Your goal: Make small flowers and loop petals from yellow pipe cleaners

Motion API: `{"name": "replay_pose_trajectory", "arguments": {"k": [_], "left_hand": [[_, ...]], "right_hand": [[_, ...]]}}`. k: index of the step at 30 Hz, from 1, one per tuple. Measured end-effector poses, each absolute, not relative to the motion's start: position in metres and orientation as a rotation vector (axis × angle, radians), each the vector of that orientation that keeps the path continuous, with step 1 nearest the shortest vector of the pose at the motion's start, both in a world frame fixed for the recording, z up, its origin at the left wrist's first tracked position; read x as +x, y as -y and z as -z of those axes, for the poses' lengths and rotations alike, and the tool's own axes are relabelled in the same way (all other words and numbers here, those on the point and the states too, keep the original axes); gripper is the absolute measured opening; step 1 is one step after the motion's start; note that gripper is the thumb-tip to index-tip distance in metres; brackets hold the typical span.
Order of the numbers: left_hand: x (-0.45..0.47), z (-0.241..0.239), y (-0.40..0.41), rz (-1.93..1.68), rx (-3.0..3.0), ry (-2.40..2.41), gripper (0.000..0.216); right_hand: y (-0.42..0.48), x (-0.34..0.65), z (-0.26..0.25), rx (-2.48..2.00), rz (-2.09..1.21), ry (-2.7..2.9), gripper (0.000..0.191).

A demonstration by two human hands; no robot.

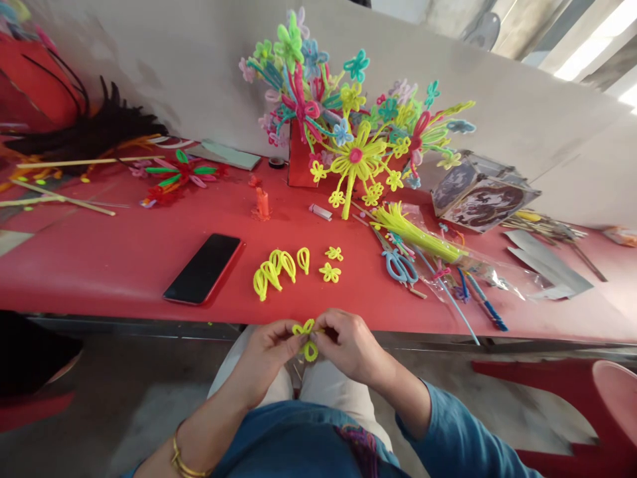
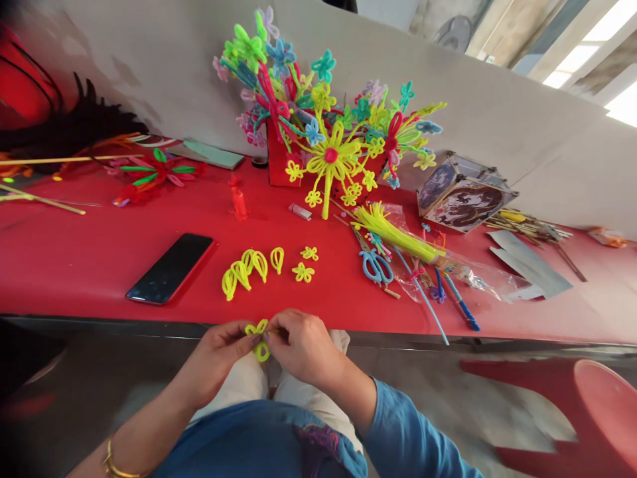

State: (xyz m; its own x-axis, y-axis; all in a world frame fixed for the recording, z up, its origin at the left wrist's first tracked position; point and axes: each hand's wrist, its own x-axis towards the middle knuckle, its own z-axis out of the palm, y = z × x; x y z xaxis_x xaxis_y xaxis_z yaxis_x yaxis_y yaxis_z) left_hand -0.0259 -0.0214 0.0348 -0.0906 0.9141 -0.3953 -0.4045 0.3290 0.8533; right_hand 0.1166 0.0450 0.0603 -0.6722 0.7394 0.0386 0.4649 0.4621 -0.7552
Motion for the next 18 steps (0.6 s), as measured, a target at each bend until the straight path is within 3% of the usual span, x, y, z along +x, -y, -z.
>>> {"name": "replay_pose_trajectory", "arguments": {"k": [8, 18], "left_hand": [[-0.035, -0.031, 0.021, -1.147, 1.099, -1.516, 0.004], [-0.022, -0.026, 0.019, -1.296, 0.543, -1.203, 0.008]], "right_hand": [[-0.042, 0.106, -0.043, -1.130, -1.924, 1.658, 0.013], [-0.040, 0.106, -0.038, -1.123, -1.916, 1.456, 0.014]]}}
